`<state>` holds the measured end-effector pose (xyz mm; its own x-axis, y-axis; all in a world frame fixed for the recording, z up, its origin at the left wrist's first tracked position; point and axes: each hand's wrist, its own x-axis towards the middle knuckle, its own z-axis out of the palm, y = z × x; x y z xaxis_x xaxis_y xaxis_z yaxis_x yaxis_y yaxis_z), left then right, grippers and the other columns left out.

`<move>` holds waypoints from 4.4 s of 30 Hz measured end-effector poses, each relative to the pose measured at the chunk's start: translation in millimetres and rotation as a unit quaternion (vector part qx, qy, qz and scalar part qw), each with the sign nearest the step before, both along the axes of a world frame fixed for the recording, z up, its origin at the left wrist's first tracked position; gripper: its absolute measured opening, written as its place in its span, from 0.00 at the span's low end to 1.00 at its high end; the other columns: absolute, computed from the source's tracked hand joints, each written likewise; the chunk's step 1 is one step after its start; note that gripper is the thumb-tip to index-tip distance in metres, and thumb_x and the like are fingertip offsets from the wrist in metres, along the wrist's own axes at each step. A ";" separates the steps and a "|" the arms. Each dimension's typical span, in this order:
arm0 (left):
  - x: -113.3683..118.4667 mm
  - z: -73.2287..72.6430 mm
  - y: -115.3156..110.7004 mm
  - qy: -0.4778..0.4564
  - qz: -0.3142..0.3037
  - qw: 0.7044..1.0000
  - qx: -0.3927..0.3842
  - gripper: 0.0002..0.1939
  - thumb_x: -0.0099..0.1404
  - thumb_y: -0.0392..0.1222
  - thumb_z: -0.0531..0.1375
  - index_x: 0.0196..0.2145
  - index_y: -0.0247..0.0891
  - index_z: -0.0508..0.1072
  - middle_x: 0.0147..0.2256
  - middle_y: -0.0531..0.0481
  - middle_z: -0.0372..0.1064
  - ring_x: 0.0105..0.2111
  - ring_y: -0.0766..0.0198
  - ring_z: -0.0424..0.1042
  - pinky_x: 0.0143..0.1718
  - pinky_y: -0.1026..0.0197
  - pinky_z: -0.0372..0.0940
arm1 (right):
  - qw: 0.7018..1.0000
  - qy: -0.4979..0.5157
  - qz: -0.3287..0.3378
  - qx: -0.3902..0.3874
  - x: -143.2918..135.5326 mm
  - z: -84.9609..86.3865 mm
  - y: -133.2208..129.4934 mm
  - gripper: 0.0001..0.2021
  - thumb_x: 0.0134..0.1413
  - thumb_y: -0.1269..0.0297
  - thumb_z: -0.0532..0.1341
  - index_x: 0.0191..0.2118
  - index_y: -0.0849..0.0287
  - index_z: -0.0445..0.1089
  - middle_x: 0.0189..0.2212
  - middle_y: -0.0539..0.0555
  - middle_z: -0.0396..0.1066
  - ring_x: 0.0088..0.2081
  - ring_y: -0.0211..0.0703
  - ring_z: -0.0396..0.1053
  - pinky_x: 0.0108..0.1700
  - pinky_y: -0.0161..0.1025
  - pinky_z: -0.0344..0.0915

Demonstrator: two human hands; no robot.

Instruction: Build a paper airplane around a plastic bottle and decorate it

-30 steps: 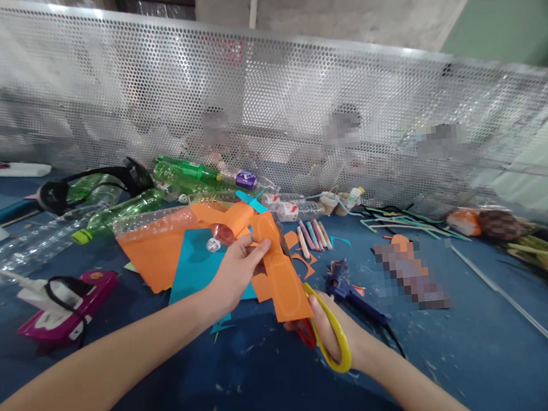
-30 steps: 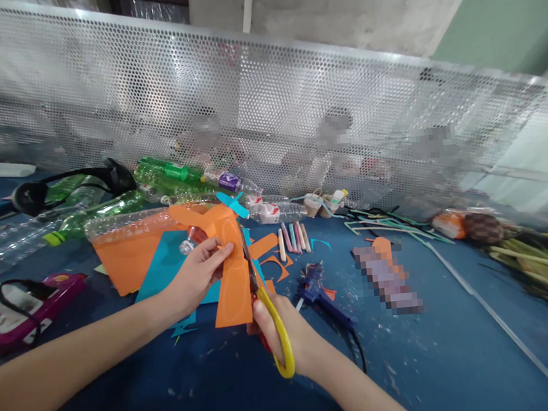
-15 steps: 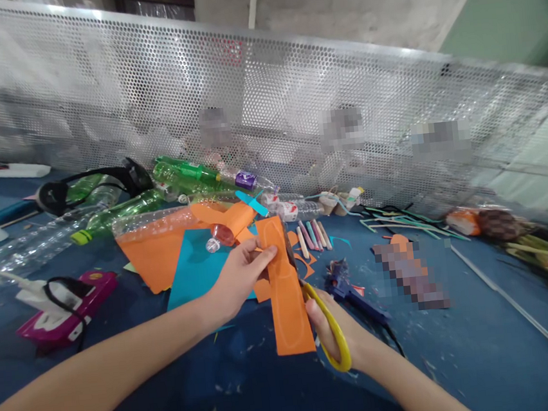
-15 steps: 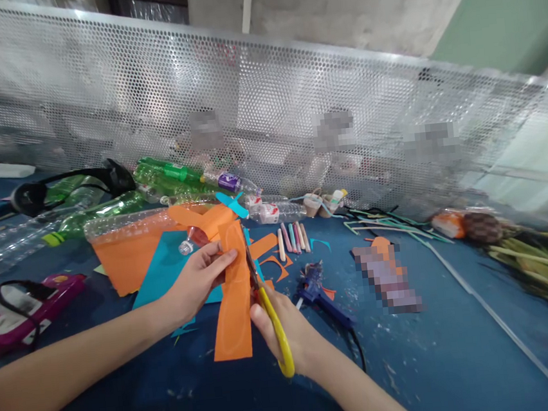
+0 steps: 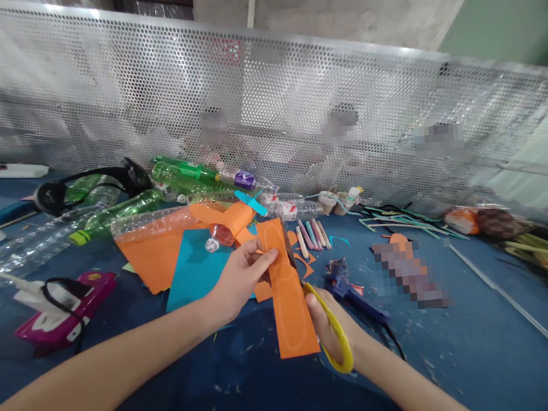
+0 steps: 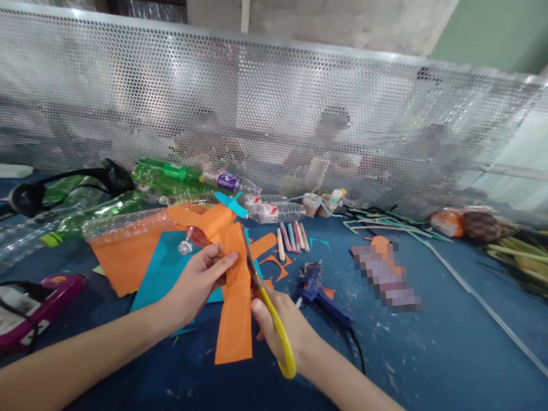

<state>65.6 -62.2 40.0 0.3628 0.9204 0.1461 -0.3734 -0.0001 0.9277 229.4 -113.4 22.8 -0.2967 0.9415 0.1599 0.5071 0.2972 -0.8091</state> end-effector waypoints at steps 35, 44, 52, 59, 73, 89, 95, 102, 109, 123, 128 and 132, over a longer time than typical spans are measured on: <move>-0.3 -3.8 3.0 -0.051 -0.043 0.997 -0.033 0.09 0.61 0.44 0.62 0.33 0.35 0.72 0.30 0.49 0.70 0.29 0.66 0.70 0.32 0.65 0.66 | 1.000 0.010 -0.012 0.005 2.9 -6.7 3.1 0.20 0.62 0.49 0.47 0.30 0.60 0.62 0.25 0.51 0.63 0.27 0.40 0.60 0.26 0.34 0.57; -0.9 -3.8 3.4 -0.036 -0.035 0.998 -0.033 0.10 0.60 0.45 0.63 0.35 0.35 0.72 0.32 0.47 0.71 0.31 0.63 0.71 0.35 0.62 0.65 | 0.999 0.010 -0.033 0.005 1.6 -6.0 2.4 0.23 0.62 0.45 0.44 0.28 0.60 0.61 0.23 0.50 0.62 0.24 0.37 0.56 0.26 0.35 0.56; -2.0 -3.7 5.7 -0.024 -0.030 0.999 -0.009 0.09 0.61 0.45 0.61 0.33 0.35 0.72 0.31 0.48 0.71 0.30 0.65 0.70 0.34 0.63 0.65 | 0.999 -0.031 -0.026 0.017 4.3 -3.2 3.2 0.24 0.61 0.44 0.43 0.28 0.59 0.60 0.22 0.50 0.60 0.24 0.38 0.56 0.26 0.36 0.56; -5.2 -4.5 12.8 0.014 0.004 1.000 0.023 0.16 0.65 0.52 0.56 0.27 0.37 0.69 0.25 0.50 0.70 0.26 0.64 0.71 0.27 0.63 0.65 | 0.997 -0.037 -0.056 0.025 -1.0 1.5 -2.0 0.26 0.58 0.41 0.43 0.21 0.56 0.54 0.14 0.47 0.54 0.18 0.36 0.53 0.20 0.34 0.50; -8.2 -12.5 24.6 0.075 0.067 0.992 0.078 0.14 0.63 0.51 0.56 0.29 0.38 0.70 0.26 0.53 0.68 0.28 0.62 0.70 0.33 0.59 0.66 | 0.998 -0.037 -0.044 0.011 -1.0 -2.3 -2.7 0.27 0.56 0.36 0.43 0.21 0.56 0.52 0.12 0.45 0.52 0.15 0.32 0.50 0.16 0.32 0.46; -9.3 -10.0 26.0 0.087 0.079 0.990 0.077 0.14 0.63 0.51 0.56 0.27 0.38 0.69 0.23 0.54 0.66 0.26 0.64 0.69 0.29 0.62 0.63 | 0.996 -0.076 -0.024 0.050 3.0 -7.3 2.3 0.24 0.59 0.42 0.44 0.22 0.56 0.51 0.15 0.45 0.50 0.19 0.34 0.49 0.20 0.33 0.46; -10.4 -7.2 23.8 0.103 0.099 0.987 0.079 0.15 0.63 0.52 0.56 0.28 0.37 0.70 0.23 0.52 0.67 0.23 0.64 0.68 0.25 0.63 0.61 | 0.992 -0.090 -0.019 0.080 4.5 -9.3 4.6 0.25 0.58 0.41 0.45 0.22 0.57 0.51 0.18 0.45 0.49 0.21 0.33 0.47 0.22 0.33 0.46; -7.8 -11.4 24.4 0.069 0.072 0.993 0.065 0.15 0.62 0.52 0.57 0.27 0.37 0.69 0.25 0.53 0.69 0.26 0.64 0.69 0.29 0.62 0.64 | 0.999 -0.026 -0.006 -0.020 2.4 -12.2 1.8 0.26 0.57 0.38 0.43 0.23 0.56 0.53 0.17 0.47 0.55 0.15 0.34 0.56 0.17 0.33 0.52; -5.8 -9.7 20.4 0.069 0.045 0.995 0.047 0.14 0.62 0.50 0.58 0.27 0.37 0.70 0.26 0.51 0.71 0.28 0.63 0.71 0.32 0.60 0.67 | 0.993 -0.069 0.055 0.076 3.5 -2.7 -0.5 0.27 0.62 0.44 0.37 0.22 0.57 0.56 0.18 0.50 0.59 0.20 0.37 0.57 0.23 0.35 0.53; -6.0 -6.0 16.9 0.082 0.032 0.993 0.073 0.14 0.63 0.50 0.57 0.30 0.36 0.72 0.27 0.49 0.71 0.27 0.61 0.72 0.32 0.59 0.67 | 0.993 -0.048 0.041 0.102 1.3 3.4 -0.2 0.27 0.59 0.39 0.38 0.25 0.57 0.56 0.19 0.49 0.60 0.19 0.35 0.54 0.23 0.35 0.53; -7.3 -6.7 18.7 0.014 0.006 1.000 0.019 0.11 0.61 0.47 0.60 0.28 0.36 0.73 0.26 0.52 0.71 0.27 0.64 0.71 0.32 0.63 0.66 | 0.994 -0.047 0.051 0.089 3.1 4.5 -0.8 0.28 0.59 0.38 0.38 0.24 0.57 0.55 0.19 0.49 0.60 0.20 0.37 0.57 0.25 0.36 0.54; -7.2 -8.1 19.1 -0.010 -0.013 1.000 0.008 0.11 0.61 0.46 0.61 0.25 0.36 0.72 0.25 0.52 0.69 0.26 0.67 0.70 0.30 0.66 0.65 | 0.994 -0.038 0.077 0.066 4.2 4.9 -1.4 0.30 0.59 0.38 0.36 0.25 0.58 0.58 0.21 0.52 0.63 0.23 0.39 0.61 0.28 0.37 0.57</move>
